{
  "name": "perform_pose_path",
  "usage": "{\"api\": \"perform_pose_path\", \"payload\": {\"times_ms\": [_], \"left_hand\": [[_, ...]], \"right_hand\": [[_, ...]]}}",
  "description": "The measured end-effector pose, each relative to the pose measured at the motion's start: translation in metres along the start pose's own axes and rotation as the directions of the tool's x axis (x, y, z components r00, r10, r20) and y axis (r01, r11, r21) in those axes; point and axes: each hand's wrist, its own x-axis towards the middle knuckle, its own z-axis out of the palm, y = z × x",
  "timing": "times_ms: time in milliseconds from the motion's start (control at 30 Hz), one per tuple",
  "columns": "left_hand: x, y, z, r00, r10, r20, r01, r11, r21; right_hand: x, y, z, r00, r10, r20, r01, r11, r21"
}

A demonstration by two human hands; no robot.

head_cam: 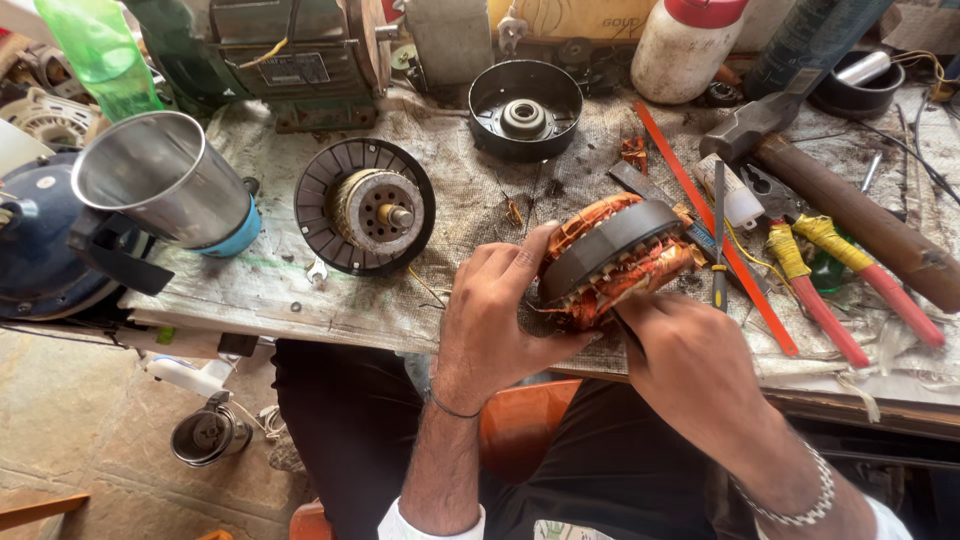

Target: The person holds a blender motor assembly on a cluttered workbench and pries the rotor out of its copper-wound stator housing by hand, working around the ring. They then set the stator aside and use a small metal rod to press and work on the shaft of the separated rotor part.

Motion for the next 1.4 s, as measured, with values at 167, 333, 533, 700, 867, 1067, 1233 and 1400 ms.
{"api": "perform_pose_path", "payload": {"times_ms": [167,333,533,700,867,1067,1233,1400], "left_hand": [[-0.0003,-0.0007,0.0017,1.0,0.01,-0.006,-0.01,1.0,0.018],[-0.0008,0.0007,0.0013,1.0,0.007,-0.002,-0.007,1.0,0.018],[-0.0002,0.0024,-0.0002,1.0,0.018,-0.013,-0.017,1.0,0.019],[-0.0004,0.0022,-0.0014,1.0,-0.019,0.014,0.019,1.0,0.013],[-0.0013,0.0005,0.0005,0.999,0.035,-0.023,-0.034,0.999,0.011],[-0.0011,-0.0005,0.0019,1.0,0.01,0.001,-0.01,1.0,0.022],[-0.0016,-0.0003,0.0001,1.0,-0.006,0.015,0.006,1.0,0.02],[-0.0017,-0.001,0.0,1.0,-0.003,0.018,0.002,0.999,0.036]], "right_hand": [[-0.0013,-0.0004,-0.0019,0.999,0.031,0.035,-0.031,1.0,-0.005],[-0.0003,0.0034,0.0004,1.0,0.007,0.008,-0.007,1.0,0.019],[0.0006,0.0078,0.0034,0.994,0.054,0.095,-0.054,0.999,-0.006],[-0.0008,0.0059,0.0025,0.998,-0.033,-0.046,0.035,0.998,0.054],[-0.0001,0.0052,0.0022,0.999,0.014,0.04,-0.016,0.999,0.046],[-0.0004,0.0033,0.0034,1.0,-0.013,0.011,0.012,0.997,0.071],[-0.0002,0.0028,0.0042,1.0,0.026,0.012,-0.027,0.994,0.109],[0.0002,0.0026,0.0051,1.0,0.031,-0.001,-0.03,0.988,0.148]]}}
